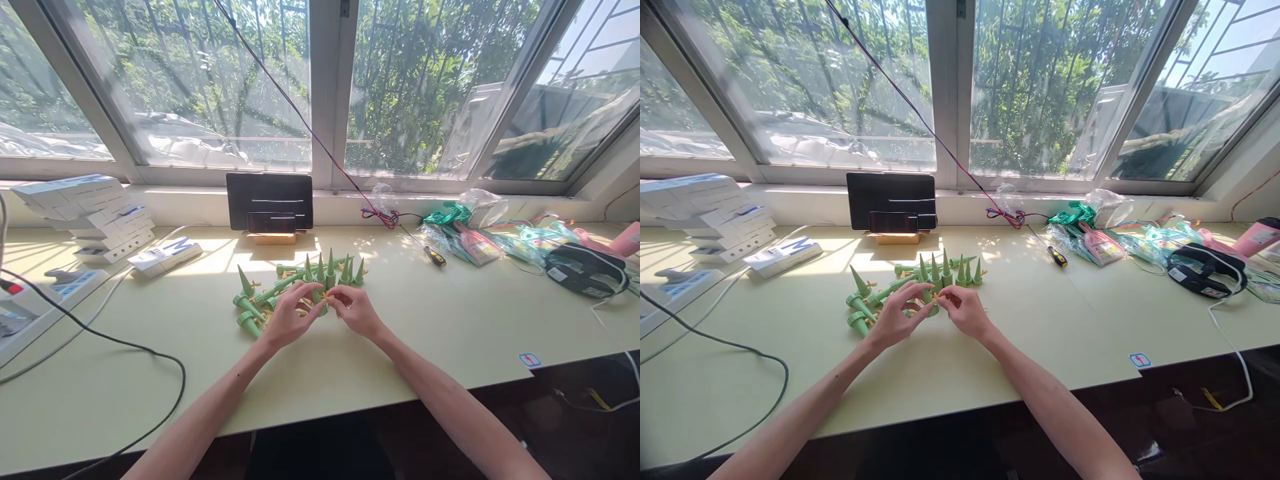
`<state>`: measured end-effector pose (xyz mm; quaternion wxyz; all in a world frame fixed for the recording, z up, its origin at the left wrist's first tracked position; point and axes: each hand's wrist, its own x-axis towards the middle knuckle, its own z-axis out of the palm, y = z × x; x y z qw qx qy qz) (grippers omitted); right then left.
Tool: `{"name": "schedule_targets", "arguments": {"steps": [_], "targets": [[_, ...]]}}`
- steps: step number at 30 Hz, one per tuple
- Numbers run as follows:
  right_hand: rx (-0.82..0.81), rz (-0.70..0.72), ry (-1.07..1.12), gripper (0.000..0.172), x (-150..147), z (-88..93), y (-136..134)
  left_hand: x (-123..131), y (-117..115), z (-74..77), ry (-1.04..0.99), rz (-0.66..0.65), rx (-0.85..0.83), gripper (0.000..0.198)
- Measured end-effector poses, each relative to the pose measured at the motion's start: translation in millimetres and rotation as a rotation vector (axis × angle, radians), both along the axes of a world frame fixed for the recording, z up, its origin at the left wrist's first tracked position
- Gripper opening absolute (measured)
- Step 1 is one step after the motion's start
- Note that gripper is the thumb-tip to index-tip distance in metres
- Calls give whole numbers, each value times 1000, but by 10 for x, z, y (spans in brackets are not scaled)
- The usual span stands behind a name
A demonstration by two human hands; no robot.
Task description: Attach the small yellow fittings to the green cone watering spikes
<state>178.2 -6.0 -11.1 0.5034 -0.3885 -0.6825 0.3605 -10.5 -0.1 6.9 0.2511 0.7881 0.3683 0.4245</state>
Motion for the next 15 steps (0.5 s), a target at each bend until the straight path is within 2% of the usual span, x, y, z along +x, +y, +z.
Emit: {"name": "schedule_targets", "arguments": {"steps": [6,15], "targets": [[-19,-76,52,22,8,24,-12,3,12,-26,-91,18,-52,60],[-18,-65,112,19,7,7,-11,6,29,-111,-44,0,-199,56]]}}
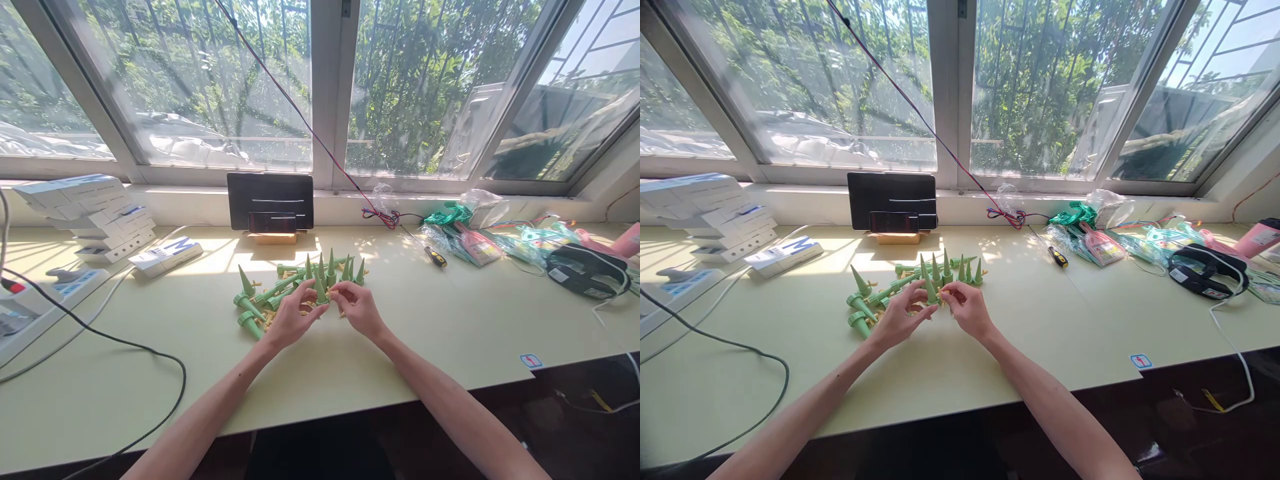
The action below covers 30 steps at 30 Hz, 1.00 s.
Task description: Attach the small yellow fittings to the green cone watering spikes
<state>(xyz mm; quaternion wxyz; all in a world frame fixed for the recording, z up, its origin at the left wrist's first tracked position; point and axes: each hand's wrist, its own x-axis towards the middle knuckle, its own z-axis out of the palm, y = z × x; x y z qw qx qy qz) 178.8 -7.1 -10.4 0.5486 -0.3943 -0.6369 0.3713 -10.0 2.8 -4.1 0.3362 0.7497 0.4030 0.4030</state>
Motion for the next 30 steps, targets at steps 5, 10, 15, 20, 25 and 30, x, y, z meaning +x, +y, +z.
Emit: {"name": "schedule_targets", "arguments": {"steps": [5,10,15,20,25,30], "targets": [[16,11,-19,18,2,7,-5,-4,5,-22,41,39,78,50],[7,5,-36,19,3,21,-4,-10,12,-20,70,78,170,45],[-4,18,-28,20,8,1,6,-18,13,-17,100,73,198,42],[-23,33,-27,21,8,-21,14,-23,10,-3,115,66,217,39],[-40,27,-52,28,7,-9,19,-20,2,5,128,63,263,35],[-49,25,-82,33,5,5,14,-8,-13,21,142,70,317,34]]}}
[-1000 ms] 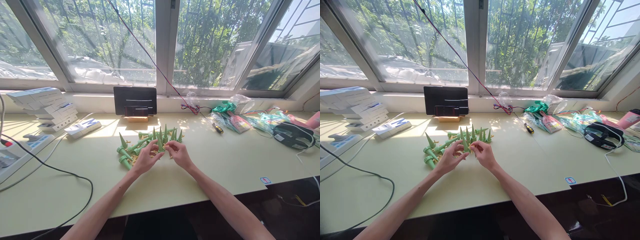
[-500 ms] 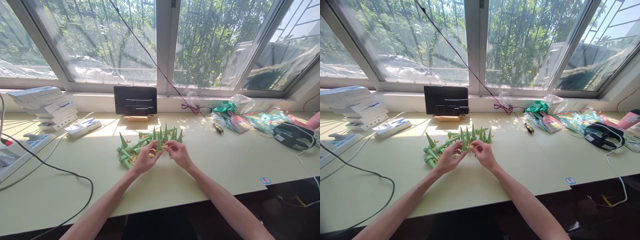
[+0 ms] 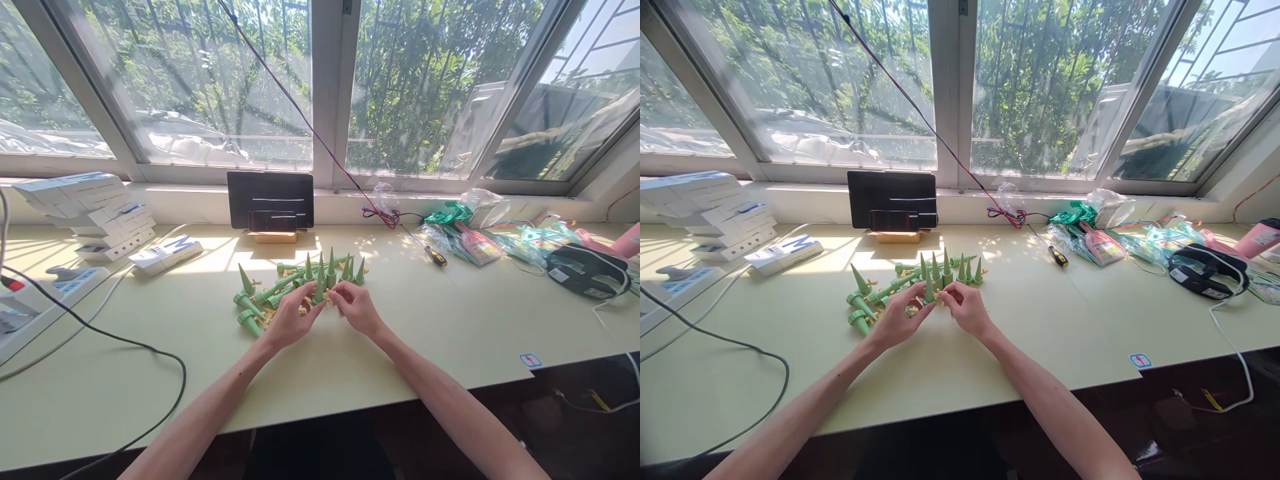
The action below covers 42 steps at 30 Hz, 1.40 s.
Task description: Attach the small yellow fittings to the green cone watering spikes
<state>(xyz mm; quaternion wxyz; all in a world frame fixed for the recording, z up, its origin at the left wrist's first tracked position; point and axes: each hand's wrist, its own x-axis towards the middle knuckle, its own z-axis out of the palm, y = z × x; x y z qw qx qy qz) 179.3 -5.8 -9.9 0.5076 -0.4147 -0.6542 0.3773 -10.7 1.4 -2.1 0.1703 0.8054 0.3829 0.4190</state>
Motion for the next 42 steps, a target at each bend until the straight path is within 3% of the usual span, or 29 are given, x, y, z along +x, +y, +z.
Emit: {"name": "schedule_targets", "arguments": {"steps": [22,31,39,42], "targets": [[-2,-31,-100,63,-10,-24,21,-4,-32,17,50,-71,-20,37],[47,8,-161,55,4,-32,10,-4,-33,44,31,-87,-11,35],[28,-5,-212,69,8,-85,48,-13,-24,19,57,-71,-19,36],[5,-36,-204,66,11,-79,43,-12,-15,5,58,-55,-20,36]]}}
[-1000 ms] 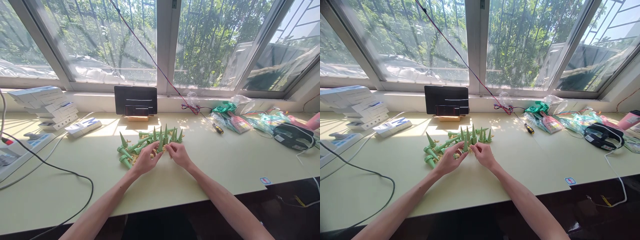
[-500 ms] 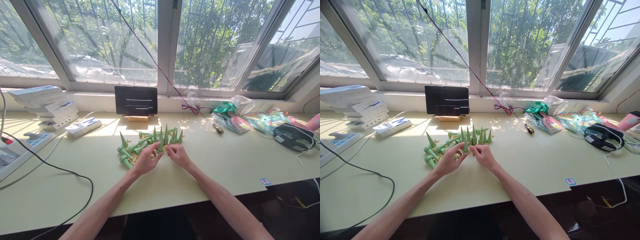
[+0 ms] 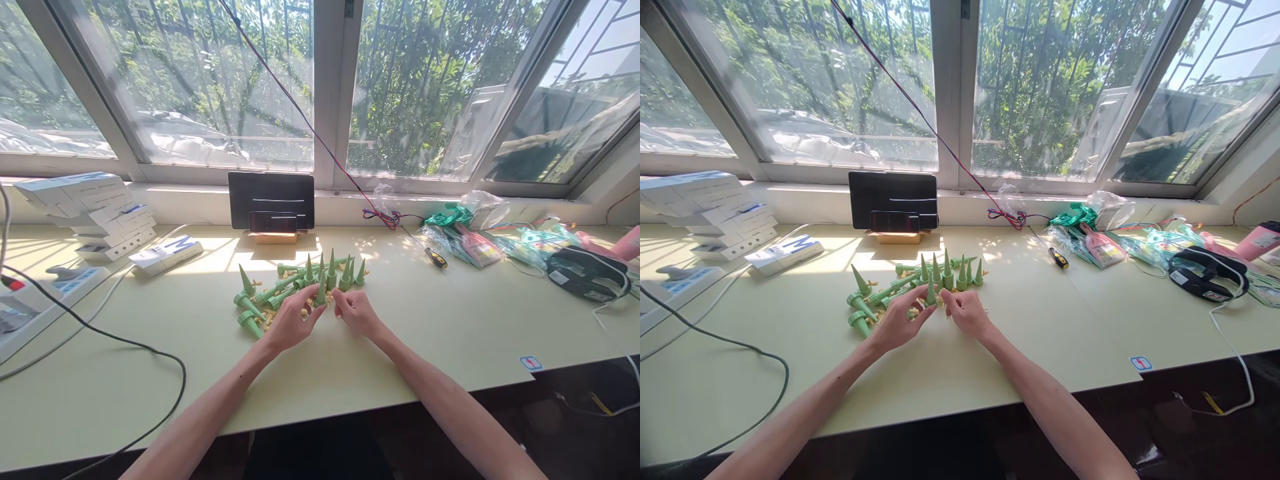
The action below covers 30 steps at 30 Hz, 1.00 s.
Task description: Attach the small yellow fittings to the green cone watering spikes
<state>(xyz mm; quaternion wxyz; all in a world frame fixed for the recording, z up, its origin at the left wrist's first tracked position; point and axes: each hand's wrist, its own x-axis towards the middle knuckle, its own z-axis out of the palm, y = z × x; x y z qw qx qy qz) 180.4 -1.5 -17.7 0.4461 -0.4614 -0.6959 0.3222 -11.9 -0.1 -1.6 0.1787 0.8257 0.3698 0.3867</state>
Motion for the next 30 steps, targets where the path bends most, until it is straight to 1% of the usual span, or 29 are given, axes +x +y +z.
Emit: {"name": "schedule_targets", "arguments": {"steps": [4,7,10,12,21,23,26,28,30], "targets": [[6,16,112,43,0,44,-27,11,9,1,-27,44,19,35],[27,48,139,35,-9,57,-41,19,12,5,-37,51,35,32],[38,61,118,33,-15,56,-48,14,17,-7,-34,61,45,33],[39,66,112,35,-15,58,-52,7,21,-19,-30,66,49,34],[-8,44,74,57,-15,64,-40,3,22,-30,-9,18,62,32],[-8,28,75,54,-13,75,-41,1,30,-44,-14,30,62,32],[0,5,111,39,-6,102,-50,-1,42,-60,-28,61,49,32],[3,18,137,33,-3,112,-57,2,45,-62,-31,72,35,31],[8,45,145,30,-4,110,-61,6,43,-58,-28,72,25,30]]}}
